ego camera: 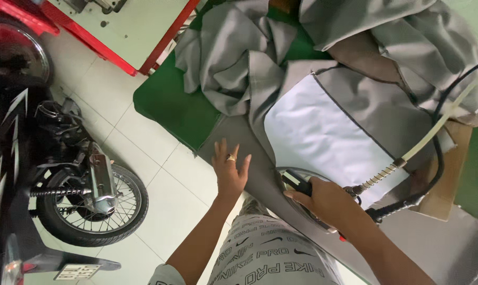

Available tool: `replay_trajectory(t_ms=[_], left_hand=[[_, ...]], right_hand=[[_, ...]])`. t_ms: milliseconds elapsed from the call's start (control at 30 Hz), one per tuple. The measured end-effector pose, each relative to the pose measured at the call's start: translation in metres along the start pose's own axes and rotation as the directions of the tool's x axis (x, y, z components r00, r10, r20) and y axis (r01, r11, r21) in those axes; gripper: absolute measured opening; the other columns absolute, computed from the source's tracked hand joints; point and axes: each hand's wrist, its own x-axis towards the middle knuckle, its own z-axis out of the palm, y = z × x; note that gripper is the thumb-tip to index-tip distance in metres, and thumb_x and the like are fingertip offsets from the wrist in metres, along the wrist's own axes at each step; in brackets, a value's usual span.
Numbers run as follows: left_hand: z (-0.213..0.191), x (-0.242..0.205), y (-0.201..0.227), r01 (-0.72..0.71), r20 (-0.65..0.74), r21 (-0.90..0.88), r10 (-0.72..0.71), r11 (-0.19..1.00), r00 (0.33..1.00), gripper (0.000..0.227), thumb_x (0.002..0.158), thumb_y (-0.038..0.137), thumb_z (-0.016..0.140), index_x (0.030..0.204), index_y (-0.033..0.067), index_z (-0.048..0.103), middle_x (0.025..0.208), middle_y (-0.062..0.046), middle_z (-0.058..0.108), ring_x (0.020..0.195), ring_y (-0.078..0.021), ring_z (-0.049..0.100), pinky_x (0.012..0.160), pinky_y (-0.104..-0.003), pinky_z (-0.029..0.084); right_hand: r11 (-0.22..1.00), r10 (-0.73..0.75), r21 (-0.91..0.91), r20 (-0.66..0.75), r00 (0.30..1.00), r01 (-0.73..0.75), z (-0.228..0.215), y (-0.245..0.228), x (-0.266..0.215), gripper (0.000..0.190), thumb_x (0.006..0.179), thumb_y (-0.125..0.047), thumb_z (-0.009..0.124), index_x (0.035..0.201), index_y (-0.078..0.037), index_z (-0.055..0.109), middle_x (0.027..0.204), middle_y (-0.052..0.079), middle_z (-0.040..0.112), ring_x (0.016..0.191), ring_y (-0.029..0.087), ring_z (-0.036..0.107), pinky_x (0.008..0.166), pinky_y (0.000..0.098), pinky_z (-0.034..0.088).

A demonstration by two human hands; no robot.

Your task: The person irons a gray garment on a green ironing board using a steam iron and a wooden pressing block. They repeatedly smooth the fabric, fold edges, and press seams while adjusting the garment's position.

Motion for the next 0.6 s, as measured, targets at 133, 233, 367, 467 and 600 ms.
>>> replay_trajectory(t_ms=[133, 233, 367, 467, 600], left_hand=[[-0.003, 0.017, -0.005, 0.019, 0.068, 0.009, -0.02, 1.0, 0.997, 0.039, 0.102, 0.032, 0.067, 0.129, 0.0028, 0.065, 0.14, -0.029, 0.053, 0.138, -0.0566, 0.044, 0.101, -0.075, 0.04], [0.003, 0.042, -0.002, 0.027, 0.047, -0.027, -0.026, 0.999, 0.999, 0.031, 0.1, 0.029, 0.069, 0.116, 0.0033, 0.072, 0.12, -0.019, 0.065, 0.121, -0.0421, 0.058, 0.098, -0.059, 0.046], [0.017, 0.069, 0.005, 0.143, 0.116, 0.004, -0.142, 0.99, 0.983, 0.052, 0.094, 0.05, 0.07, 0.109, 0.0009, 0.077, 0.108, -0.015, 0.067, 0.099, -0.0319, 0.066, 0.082, -0.046, 0.054], [0.017, 0.087, 0.022, 0.075, 0.026, 0.095, -0.078, 0.993, 0.997, 0.066, 0.087, 0.066, 0.067, 0.096, 0.0017, 0.078, 0.087, -0.014, 0.072, 0.095, -0.0328, 0.064, 0.082, -0.045, 0.047], [0.029, 0.1, 0.023, 0.158, 0.054, 0.114, -0.165, 0.981, 0.985, 0.042, 0.083, 0.049, 0.083, 0.091, 0.0077, 0.077, 0.091, -0.016, 0.069, 0.091, -0.0398, 0.062, 0.074, -0.051, 0.049]], right_hand=[[0.984, -0.17, 0.042, -0.074, 0.983, 0.173, 0.013, 0.016, 0.014, 0.084, 0.088, -0.081, 0.05, 0.113, -0.002, 0.064, 0.091, 0.024, 0.075, 0.092, 0.04, 0.078, 0.077, 0.0493, 0.063], [0.997, -0.041, 0.06, 0.013, 0.999, 0.04, 0.001, 0.003, -0.005, 0.078, 0.085, -0.082, 0.051, 0.1, -0.007, 0.06, 0.083, 0.015, 0.068, 0.08, 0.031, 0.068, 0.069, 0.0427, 0.052], [0.993, 0.117, 0.003, 0.067, 0.991, -0.117, -0.002, 0.001, -0.012, 0.069, 0.086, -0.079, 0.052, 0.092, -0.011, 0.057, 0.079, 0.006, 0.068, 0.075, 0.025, 0.064, 0.069, 0.0358, 0.047], [0.991, 0.131, -0.032, 0.085, 0.988, -0.129, -0.009, -0.006, -0.011, 0.076, 0.083, -0.085, 0.046, 0.095, -0.011, 0.057, 0.085, 0.007, 0.07, 0.079, 0.025, 0.066, 0.07, 0.0381, 0.049], [0.995, 0.096, -0.023, 0.044, 0.994, -0.095, -0.001, -0.001, -0.008, 0.078, 0.081, -0.085, 0.052, 0.104, -0.011, 0.063, 0.106, 0.015, 0.074, 0.102, 0.037, 0.069, 0.084, 0.0467, 0.051]])
